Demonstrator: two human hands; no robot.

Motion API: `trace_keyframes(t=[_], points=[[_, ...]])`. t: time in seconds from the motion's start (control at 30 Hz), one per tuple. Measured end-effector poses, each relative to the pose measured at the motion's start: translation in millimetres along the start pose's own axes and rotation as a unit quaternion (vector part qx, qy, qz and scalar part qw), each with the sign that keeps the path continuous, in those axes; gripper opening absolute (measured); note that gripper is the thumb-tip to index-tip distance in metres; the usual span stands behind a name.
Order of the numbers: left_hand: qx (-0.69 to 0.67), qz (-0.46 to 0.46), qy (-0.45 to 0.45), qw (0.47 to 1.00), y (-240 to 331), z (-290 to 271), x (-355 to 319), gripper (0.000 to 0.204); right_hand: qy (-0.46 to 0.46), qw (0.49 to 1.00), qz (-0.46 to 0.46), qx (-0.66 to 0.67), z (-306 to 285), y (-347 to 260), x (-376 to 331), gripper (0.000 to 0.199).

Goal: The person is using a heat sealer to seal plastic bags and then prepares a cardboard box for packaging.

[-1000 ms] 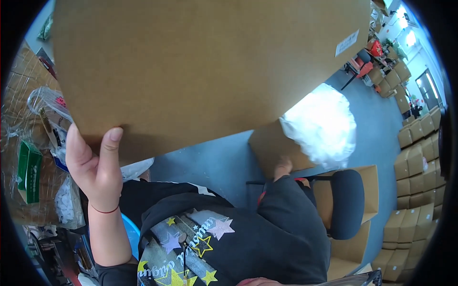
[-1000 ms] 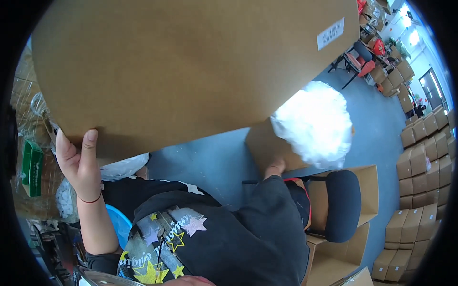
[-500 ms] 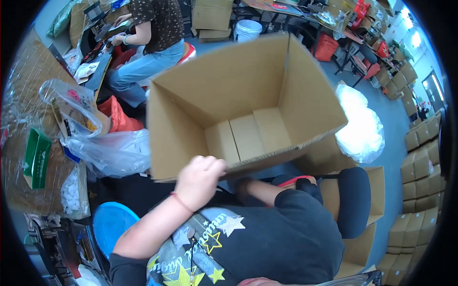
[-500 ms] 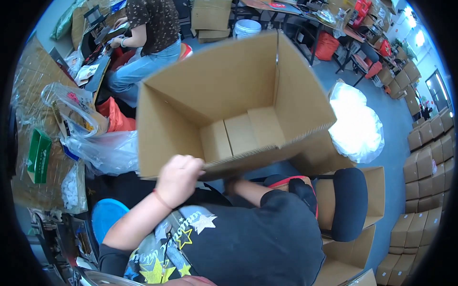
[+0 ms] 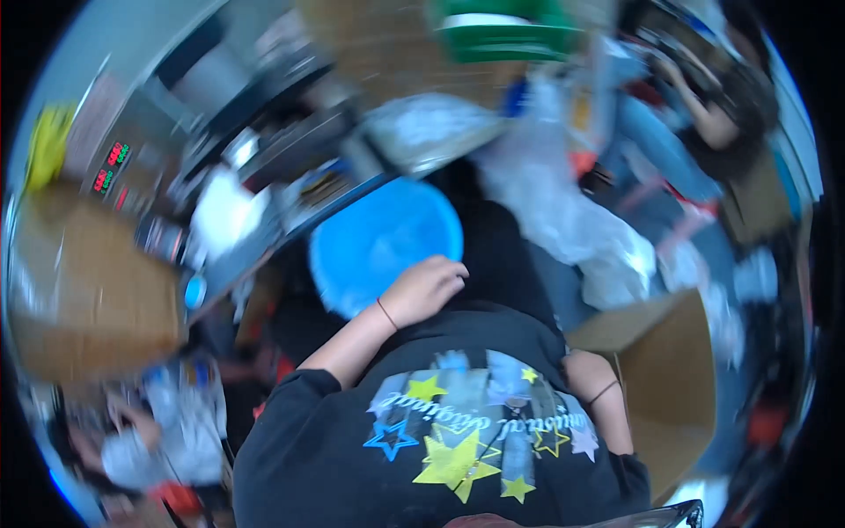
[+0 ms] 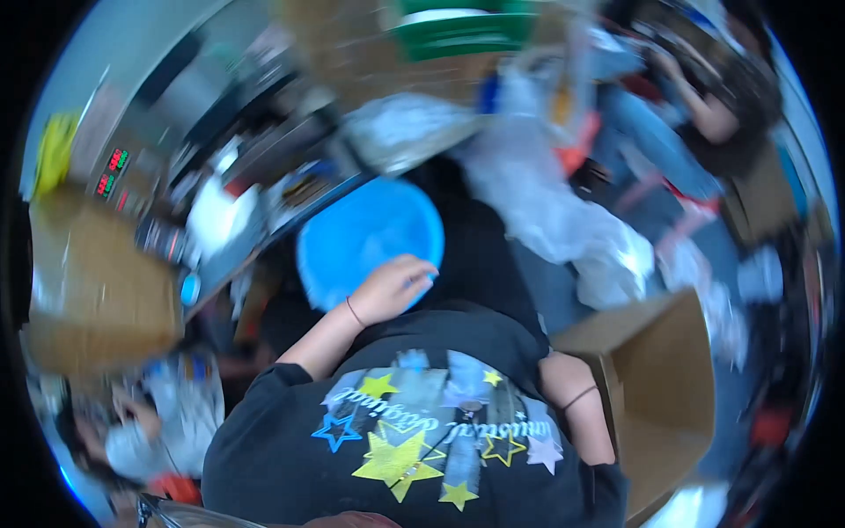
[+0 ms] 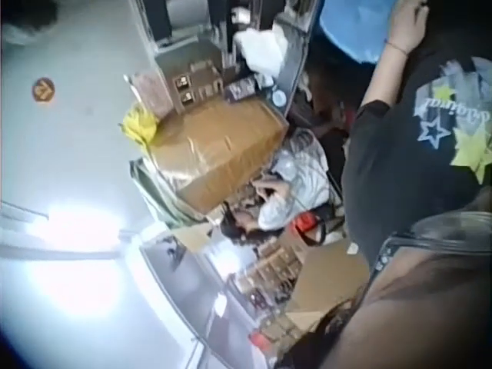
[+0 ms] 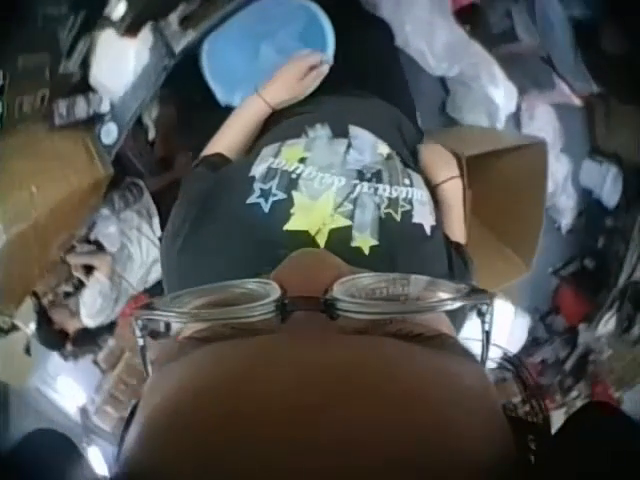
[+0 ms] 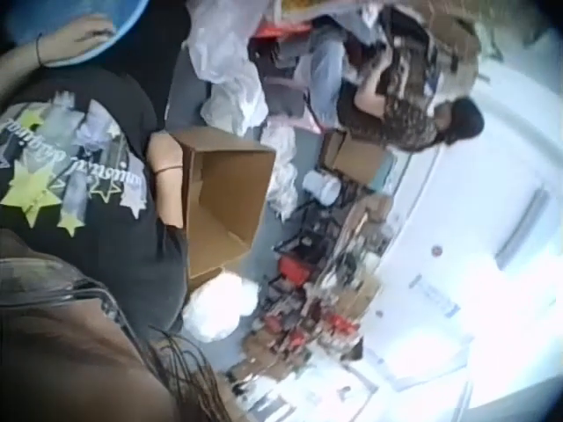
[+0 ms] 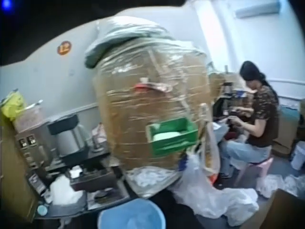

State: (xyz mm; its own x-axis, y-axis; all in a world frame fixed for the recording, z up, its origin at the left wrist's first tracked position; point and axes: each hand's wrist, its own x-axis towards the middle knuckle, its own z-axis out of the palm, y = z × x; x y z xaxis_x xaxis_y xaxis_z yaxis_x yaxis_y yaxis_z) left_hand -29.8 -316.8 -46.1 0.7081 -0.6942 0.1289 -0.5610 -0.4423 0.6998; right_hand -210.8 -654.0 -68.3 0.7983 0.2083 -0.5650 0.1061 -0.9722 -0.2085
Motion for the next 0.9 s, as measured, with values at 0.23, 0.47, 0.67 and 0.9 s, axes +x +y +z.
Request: trace_keyframes(t=[0.23, 0.47, 0.67, 0.9], points=[[0.158, -0.454, 0.438, 0.759, -150.4, -10.7, -192.3, 0.036, 0.214, 0.921, -0.202, 0.254, -71.0, -82.6, 182.0, 0.019], [-0.135, -0.612, 0.427, 0.652, -227.2, 1.9, -214.5, 0.062, 0.386, 0.908, -0.155, 0.047, -55.4, -159.3, 350.4, 0.037], [0.249, -0.391, 0.264, 0.846, -137.3, -24.2, -161.4, 0.039, 0.084, 0.919, -0.381, -0.049, -26.6, -217.2, 358.7, 0.042], [0.179, -0.407, 0.149, 0.883, -147.8, -8.6, -171.4, 0.031, 0.042, 0.917, -0.394, 0.039, 40.3, -236.9, 413.7, 0.021]])
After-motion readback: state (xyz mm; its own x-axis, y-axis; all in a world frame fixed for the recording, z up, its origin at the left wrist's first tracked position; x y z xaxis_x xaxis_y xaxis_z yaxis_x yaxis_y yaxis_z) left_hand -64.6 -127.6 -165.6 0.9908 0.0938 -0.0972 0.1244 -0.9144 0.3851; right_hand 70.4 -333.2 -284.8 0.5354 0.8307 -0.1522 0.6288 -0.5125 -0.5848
